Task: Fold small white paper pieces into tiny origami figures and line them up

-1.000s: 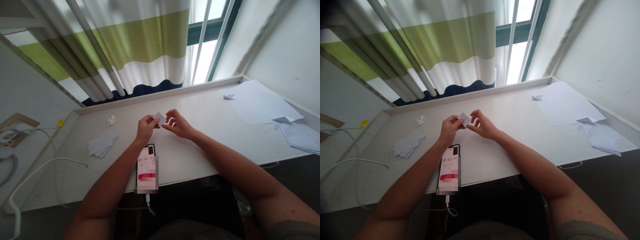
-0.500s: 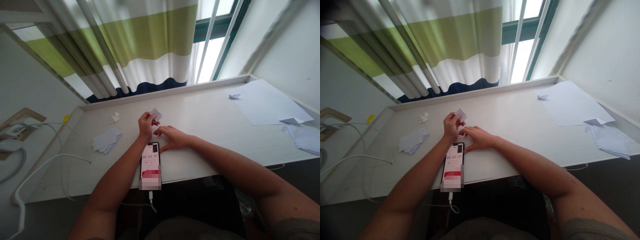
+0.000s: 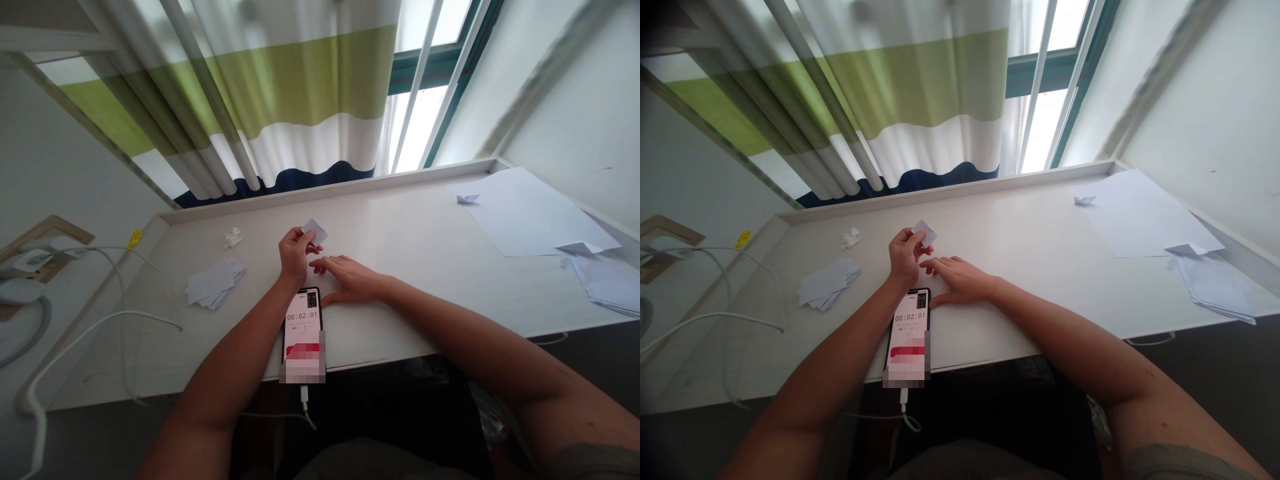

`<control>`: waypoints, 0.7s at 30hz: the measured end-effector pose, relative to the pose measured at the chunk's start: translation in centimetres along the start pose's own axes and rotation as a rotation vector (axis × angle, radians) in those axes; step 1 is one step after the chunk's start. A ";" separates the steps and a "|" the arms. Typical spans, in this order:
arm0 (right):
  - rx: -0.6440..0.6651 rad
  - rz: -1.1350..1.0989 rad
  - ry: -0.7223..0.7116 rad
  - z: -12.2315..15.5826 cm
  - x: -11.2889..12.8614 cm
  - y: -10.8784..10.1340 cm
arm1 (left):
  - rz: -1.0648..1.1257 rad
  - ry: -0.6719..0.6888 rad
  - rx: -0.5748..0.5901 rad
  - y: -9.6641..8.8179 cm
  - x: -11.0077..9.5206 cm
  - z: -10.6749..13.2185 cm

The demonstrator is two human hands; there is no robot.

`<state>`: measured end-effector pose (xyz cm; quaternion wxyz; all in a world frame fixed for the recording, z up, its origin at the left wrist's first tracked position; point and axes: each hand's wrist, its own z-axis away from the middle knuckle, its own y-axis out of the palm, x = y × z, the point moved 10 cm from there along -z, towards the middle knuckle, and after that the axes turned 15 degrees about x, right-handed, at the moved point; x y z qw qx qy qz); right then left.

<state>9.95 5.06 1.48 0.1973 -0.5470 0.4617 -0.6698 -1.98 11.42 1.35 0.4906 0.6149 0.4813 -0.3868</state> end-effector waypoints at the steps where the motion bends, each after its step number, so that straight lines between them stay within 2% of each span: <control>1: 0.001 -0.007 0.000 0.1 0.0 -0.1 | 0.001 0.002 0.005 0.0 0.0 0.0; 10: 0.002 -0.003 0.038 -0.4 -0.3 0.1 | -0.007 0.015 0.012 -0.1 0.2 0.0; 14: -0.035 -0.030 0.010 0.2 -0.4 -0.8 | -0.033 0.014 0.028 0.0 -0.2 -0.1; 16: -0.135 -0.046 0.004 1.2 -0.7 -2.4 | -0.053 0.018 0.026 0.0 -0.6 -0.1; 19: -0.417 -0.031 0.049 3.6 -1.8 -5.9 | -0.101 0.020 0.053 0.3 -1.4 -0.1; 21: -0.559 0.002 0.085 5.1 -2.4 -7.5 | -0.121 0.009 0.104 0.9 -1.7 -0.1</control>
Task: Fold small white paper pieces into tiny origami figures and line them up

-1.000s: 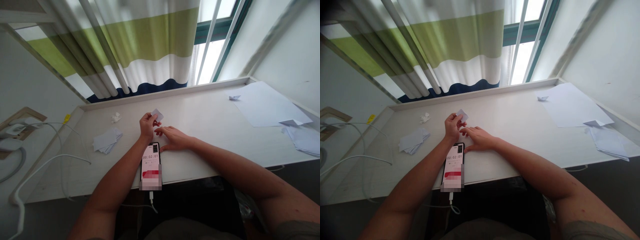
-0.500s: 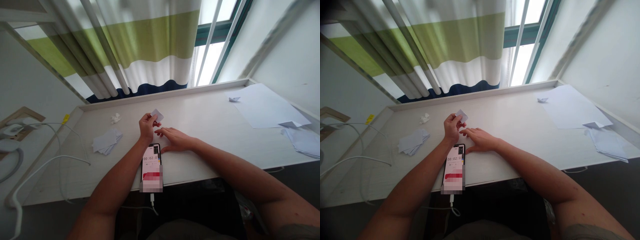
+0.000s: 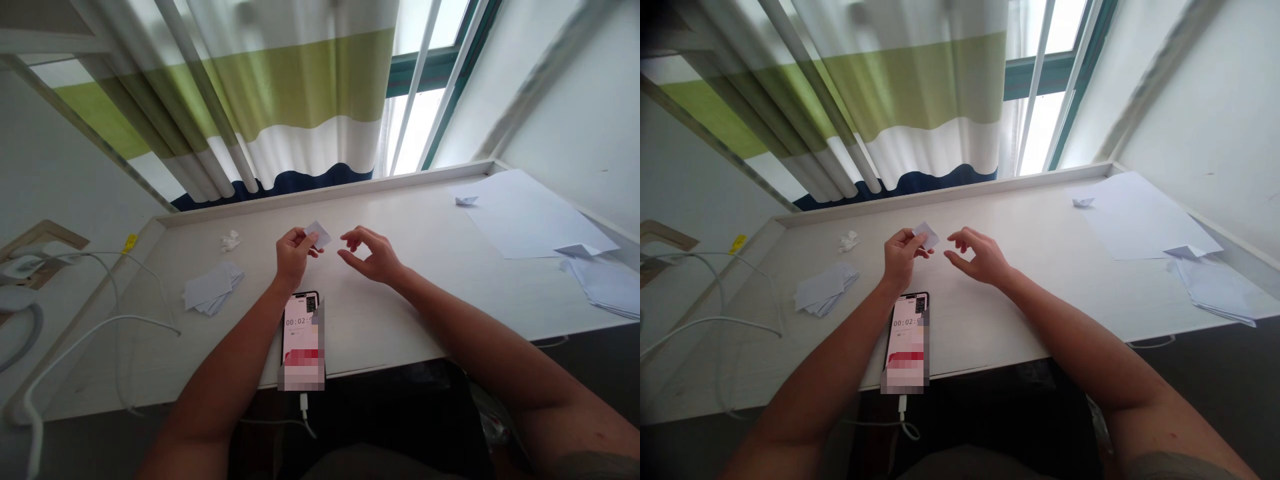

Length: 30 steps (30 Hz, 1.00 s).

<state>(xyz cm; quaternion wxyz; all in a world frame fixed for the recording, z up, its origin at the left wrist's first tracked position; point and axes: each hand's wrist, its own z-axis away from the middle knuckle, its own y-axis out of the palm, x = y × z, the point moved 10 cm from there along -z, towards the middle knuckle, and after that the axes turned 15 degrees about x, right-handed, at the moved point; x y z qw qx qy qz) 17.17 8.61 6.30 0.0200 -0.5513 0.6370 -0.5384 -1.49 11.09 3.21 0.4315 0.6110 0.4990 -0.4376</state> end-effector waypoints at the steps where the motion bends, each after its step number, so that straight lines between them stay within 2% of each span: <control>1: -0.035 0.015 0.006 0.1 -0.3 -0.6 | -0.002 -0.007 0.027 0.4 -0.1 0.0; 3: -0.034 0.029 0.007 0.0 -0.6 -0.8 | 0.003 -0.017 0.068 1.1 -0.2 0.1; 6: 0.073 0.021 -0.016 -0.3 -0.7 0.5 | -0.001 -0.015 0.092 1.5 -0.1 0.2; 11: 0.257 0.012 -0.091 -0.1 0.4 4.2 | -0.050 0.017 0.045 0.2 0.4 -0.1; 14: 0.359 0.048 -0.065 0.0 0.7 6.8 | -0.062 0.017 0.025 -0.5 1.0 -0.3; 17: 0.397 0.066 -0.029 0.0 0.7 8.2 | -0.045 0.026 -0.014 -0.9 1.3 -0.3; 23: 0.387 0.082 -0.037 -0.1 0.7 8.6 | -0.033 0.039 -0.074 -1.0 0.9 0.2; 30: 0.376 0.093 -0.016 0.1 0.6 8.8 | -0.029 0.040 -0.043 -0.4 1.5 0.1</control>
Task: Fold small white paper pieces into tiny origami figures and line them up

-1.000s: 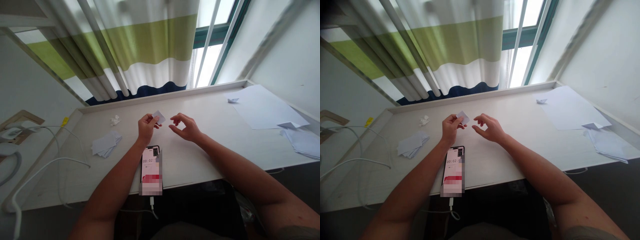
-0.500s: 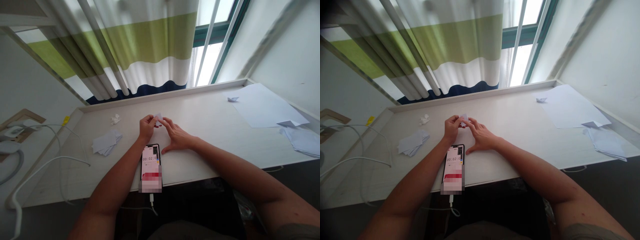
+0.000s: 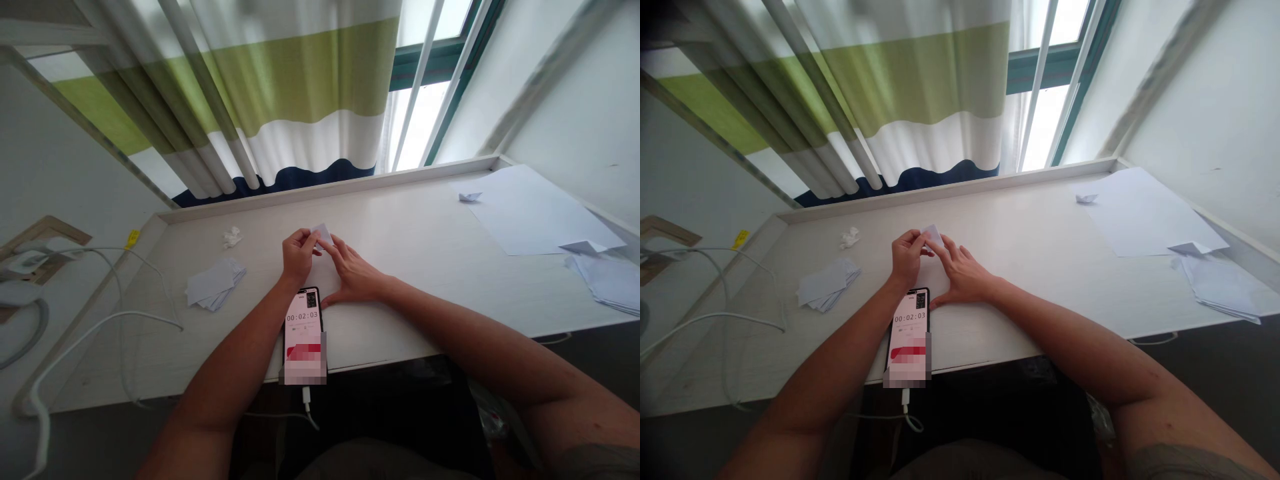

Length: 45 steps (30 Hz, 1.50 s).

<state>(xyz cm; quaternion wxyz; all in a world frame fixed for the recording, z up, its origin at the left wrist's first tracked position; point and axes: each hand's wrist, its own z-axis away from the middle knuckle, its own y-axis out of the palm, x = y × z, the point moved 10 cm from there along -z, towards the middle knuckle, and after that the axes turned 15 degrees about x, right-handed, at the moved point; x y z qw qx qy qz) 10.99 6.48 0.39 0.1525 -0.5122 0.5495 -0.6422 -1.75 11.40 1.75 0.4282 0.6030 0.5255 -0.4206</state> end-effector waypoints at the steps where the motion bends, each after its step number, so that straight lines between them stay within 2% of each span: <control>1: -0.002 0.002 -0.001 0.0 0.0 0.0 | 0.004 -0.001 -0.005 -0.1 0.1 0.0; 12: -0.023 0.011 0.006 0.0 0.1 0.0 | 0.034 -0.014 -0.030 -0.3 -0.1 0.2; 17: -0.086 -0.035 -0.050 0.5 -0.1 -1.5 | 0.042 -0.017 -0.043 -0.5 -0.4 0.0; 23: -0.217 -0.071 -0.084 1.7 -0.7 -4.3 | 0.040 -0.030 0.025 0.5 -1.1 0.2; 32: -0.377 -0.024 -0.133 2.6 -0.3 -6.9 | 0.080 -0.071 0.129 2.6 -1.6 0.7; 45: -0.486 -0.044 -0.137 3.5 -0.9 -8.4 | 0.149 -0.188 0.219 3.7 -0.6 0.9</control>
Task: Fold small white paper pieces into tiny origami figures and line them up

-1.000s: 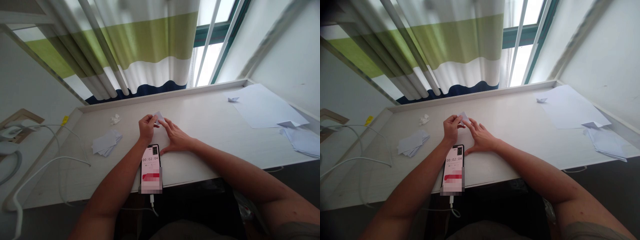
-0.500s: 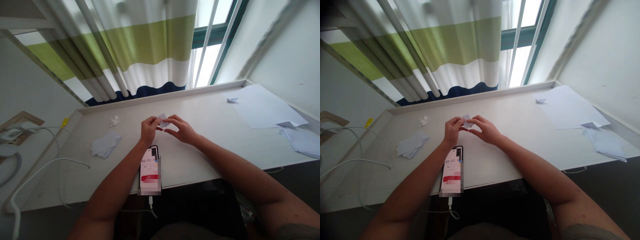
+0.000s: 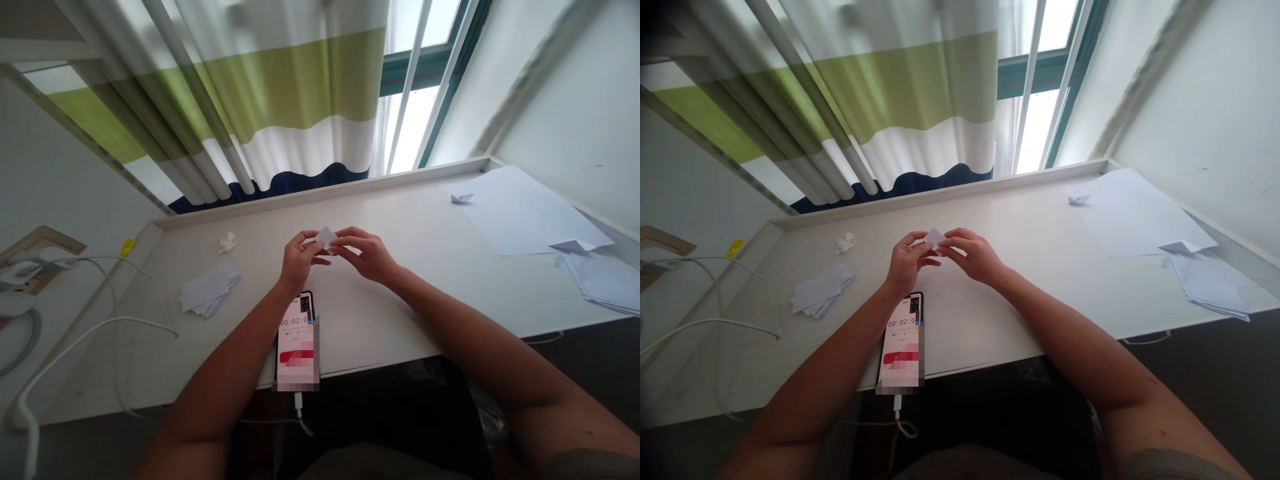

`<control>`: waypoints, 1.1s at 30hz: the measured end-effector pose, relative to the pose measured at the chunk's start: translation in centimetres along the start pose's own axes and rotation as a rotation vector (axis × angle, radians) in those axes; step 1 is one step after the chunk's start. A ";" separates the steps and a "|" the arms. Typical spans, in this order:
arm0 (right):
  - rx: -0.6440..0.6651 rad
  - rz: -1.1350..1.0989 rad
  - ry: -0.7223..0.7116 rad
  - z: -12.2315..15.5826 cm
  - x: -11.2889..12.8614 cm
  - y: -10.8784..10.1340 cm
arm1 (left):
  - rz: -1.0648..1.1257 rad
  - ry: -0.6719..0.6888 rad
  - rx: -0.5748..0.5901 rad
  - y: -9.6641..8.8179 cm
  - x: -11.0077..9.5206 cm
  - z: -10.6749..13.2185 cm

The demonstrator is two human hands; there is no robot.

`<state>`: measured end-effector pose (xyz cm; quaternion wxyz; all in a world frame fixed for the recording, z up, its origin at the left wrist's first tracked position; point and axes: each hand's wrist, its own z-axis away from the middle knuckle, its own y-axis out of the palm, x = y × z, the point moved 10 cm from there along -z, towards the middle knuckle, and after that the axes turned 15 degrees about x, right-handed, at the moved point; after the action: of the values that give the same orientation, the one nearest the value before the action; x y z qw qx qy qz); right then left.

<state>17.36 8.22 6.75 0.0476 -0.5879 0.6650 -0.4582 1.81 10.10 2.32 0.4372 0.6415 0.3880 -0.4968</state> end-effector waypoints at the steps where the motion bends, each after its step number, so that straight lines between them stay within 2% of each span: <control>1: 0.005 -0.006 0.019 0.0 -0.1 0.0 | 0.005 -0.007 0.017 0.1 0.1 0.0; 5: 0.025 -0.031 0.095 -0.1 -0.5 -0.1 | 0.010 -0.017 0.083 0.7 0.3 -0.2; 13: 0.003 -0.033 0.131 0.0 -0.7 -0.5 | -0.017 -0.028 0.178 1.4 0.5 -0.3; 23: -0.062 -0.199 0.219 0.2 -1.7 -0.6 | -0.036 0.017 0.122 1.1 0.1 -0.4; 28: -0.078 -0.300 0.249 0.3 -2.3 -0.6 | 0.029 -0.021 0.136 1.3 0.6 -0.4; 33: -0.125 -0.429 0.306 0.4 -3.3 -0.5 | -0.010 0.002 0.145 1.3 0.3 -0.5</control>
<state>19.00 10.75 5.31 -0.1879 -0.6410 0.5518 -0.4993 3.21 10.17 2.28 0.3868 0.6701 0.3546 -0.5250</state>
